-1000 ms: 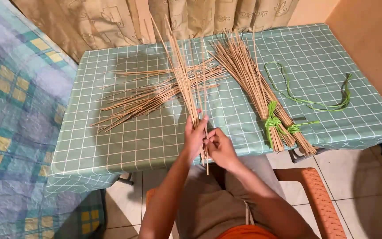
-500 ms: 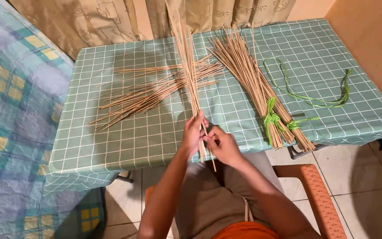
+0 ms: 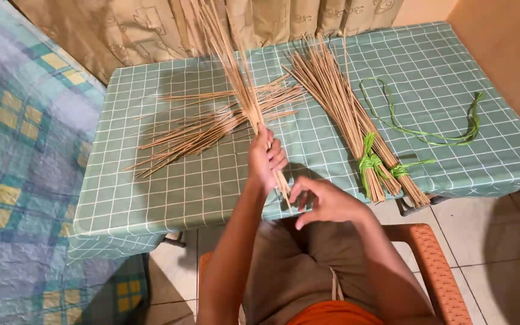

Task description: The person is picking up thin wooden sticks from a table and aligning them into a neat bundle.

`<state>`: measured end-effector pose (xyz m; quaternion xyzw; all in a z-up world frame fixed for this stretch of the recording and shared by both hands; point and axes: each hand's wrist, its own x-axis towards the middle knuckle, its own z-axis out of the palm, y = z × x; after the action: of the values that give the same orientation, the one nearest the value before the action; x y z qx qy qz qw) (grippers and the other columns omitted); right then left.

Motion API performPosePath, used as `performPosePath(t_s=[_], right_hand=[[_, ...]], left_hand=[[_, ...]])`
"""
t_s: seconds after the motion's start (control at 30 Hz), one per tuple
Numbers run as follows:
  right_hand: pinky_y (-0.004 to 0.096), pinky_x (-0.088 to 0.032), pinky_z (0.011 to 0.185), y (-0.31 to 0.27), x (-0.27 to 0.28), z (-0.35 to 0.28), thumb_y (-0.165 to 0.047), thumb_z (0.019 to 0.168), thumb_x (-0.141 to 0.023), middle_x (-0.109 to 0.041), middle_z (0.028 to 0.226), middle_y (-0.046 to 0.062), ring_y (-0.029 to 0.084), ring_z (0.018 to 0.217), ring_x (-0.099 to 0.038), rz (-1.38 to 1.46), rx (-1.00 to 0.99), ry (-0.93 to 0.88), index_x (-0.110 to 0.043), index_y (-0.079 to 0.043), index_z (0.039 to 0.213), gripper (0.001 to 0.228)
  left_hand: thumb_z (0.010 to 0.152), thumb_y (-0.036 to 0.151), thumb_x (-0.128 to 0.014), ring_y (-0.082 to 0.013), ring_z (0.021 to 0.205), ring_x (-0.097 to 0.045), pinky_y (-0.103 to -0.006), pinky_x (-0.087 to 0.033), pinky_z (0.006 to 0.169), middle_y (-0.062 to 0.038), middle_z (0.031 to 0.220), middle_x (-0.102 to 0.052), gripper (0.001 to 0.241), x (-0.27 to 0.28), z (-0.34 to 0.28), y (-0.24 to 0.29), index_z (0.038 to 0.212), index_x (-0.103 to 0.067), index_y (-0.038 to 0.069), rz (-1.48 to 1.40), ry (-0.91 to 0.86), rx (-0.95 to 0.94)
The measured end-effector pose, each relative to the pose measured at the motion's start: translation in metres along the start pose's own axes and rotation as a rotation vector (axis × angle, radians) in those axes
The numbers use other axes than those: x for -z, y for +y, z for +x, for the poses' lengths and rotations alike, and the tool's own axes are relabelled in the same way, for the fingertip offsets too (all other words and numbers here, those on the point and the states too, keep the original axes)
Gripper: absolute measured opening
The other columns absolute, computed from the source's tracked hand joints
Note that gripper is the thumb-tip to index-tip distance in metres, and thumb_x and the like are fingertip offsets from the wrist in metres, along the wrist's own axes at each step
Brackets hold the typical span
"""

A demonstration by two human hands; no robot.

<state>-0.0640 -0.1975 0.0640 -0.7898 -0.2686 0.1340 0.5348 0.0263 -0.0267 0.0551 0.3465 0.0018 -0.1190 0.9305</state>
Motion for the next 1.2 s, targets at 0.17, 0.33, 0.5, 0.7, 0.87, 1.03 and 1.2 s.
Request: performPosePath(t_s=[0.17, 0.33, 0.5, 0.7, 0.87, 1.03, 1.2], right_hand=[[0.030, -0.058, 0.053, 0.011, -0.001, -0.003, -0.013, 0.063, -0.099, -0.082, 0.088, 0.013, 0.022, 0.070, -0.075, 0.062, 0.010, 0.118, -0.068, -0.004, 0.098, 0.048], [0.029, -0.053, 0.051, 0.033, -0.003, 0.000, -0.012, 0.063, -0.098, -0.079, 0.072, 0.007, 0.015, 0.062, -0.069, 0.018, 0.119, 0.330, -0.072, -0.007, 0.085, 0.034], [0.025, -0.046, 0.047, 0.066, -0.010, 0.005, -0.018, 0.057, -0.103, -0.069, 0.060, 0.003, 0.010, 0.054, -0.058, -0.018, 0.064, 0.437, -0.072, -0.010, 0.080, 0.039], [0.024, -0.046, 0.046, 0.024, 0.004, 0.001, -0.014, 0.070, -0.096, -0.073, 0.060, 0.005, 0.008, 0.053, -0.056, 0.005, 0.045, 0.227, -0.076, -0.008, 0.082, 0.024], [0.029, -0.051, 0.055, 0.059, 0.023, 0.032, -0.011, 0.088, -0.077, -0.073, 0.065, 0.009, 0.018, 0.057, -0.065, -0.115, 0.035, 0.461, -0.076, -0.009, 0.082, 0.007], [0.036, -0.057, 0.074, 0.081, 0.039, 0.103, -0.020, 0.090, -0.074, -0.078, 0.083, 0.001, 0.025, 0.081, -0.075, -0.469, -0.093, 0.705, -0.080, -0.025, 0.091, 0.008], [0.042, -0.052, 0.097, 0.106, 0.052, 0.178, -0.017, 0.096, -0.064, -0.079, 0.099, 0.001, 0.028, 0.099, -0.073, -0.776, -0.010, 0.565, -0.080, -0.023, 0.103, 0.018]], left_hand=[[0.107, 0.057, -0.040, -0.0027, 0.035, -0.022, -0.0170, -0.022, 0.027, 0.009, 0.052, -0.023, 0.044, -0.009, 0.019, -0.007, 0.081, -0.042, 0.021, -0.105, -0.085, -0.021], [0.107, 0.060, -0.040, -0.0008, 0.036, -0.028, -0.0164, -0.025, 0.028, 0.011, 0.054, -0.032, 0.045, -0.024, 0.006, -0.013, 0.086, -0.045, 0.021, -0.077, -0.055, -0.032], [0.104, 0.067, -0.041, -0.0036, 0.035, -0.023, -0.0182, -0.025, 0.029, 0.009, 0.054, -0.021, 0.050, -0.001, 0.010, -0.047, 0.086, -0.043, 0.020, 0.029, -0.088, 0.045], [0.097, 0.075, -0.041, -0.0062, 0.031, -0.024, -0.0214, -0.025, 0.025, 0.007, 0.050, -0.021, 0.057, 0.047, 0.002, -0.068, 0.083, -0.045, 0.020, -0.148, -0.101, 0.219], [0.096, 0.073, -0.038, -0.0069, 0.032, -0.022, -0.0214, -0.024, 0.027, 0.006, 0.050, -0.020, 0.057, 0.070, -0.002, -0.058, 0.083, -0.047, 0.019, -0.114, -0.074, 0.238], [0.100, 0.064, -0.042, -0.0061, 0.032, -0.020, -0.0208, -0.023, 0.027, 0.007, 0.050, -0.020, 0.049, 0.075, 0.000, -0.055, 0.082, -0.047, 0.019, -0.120, -0.078, 0.218], [0.103, 0.060, -0.038, -0.0054, 0.032, -0.020, -0.0204, -0.021, 0.026, 0.008, 0.051, -0.018, 0.047, 0.080, 0.001, -0.060, 0.082, -0.044, 0.018, -0.166, -0.106, 0.189]])
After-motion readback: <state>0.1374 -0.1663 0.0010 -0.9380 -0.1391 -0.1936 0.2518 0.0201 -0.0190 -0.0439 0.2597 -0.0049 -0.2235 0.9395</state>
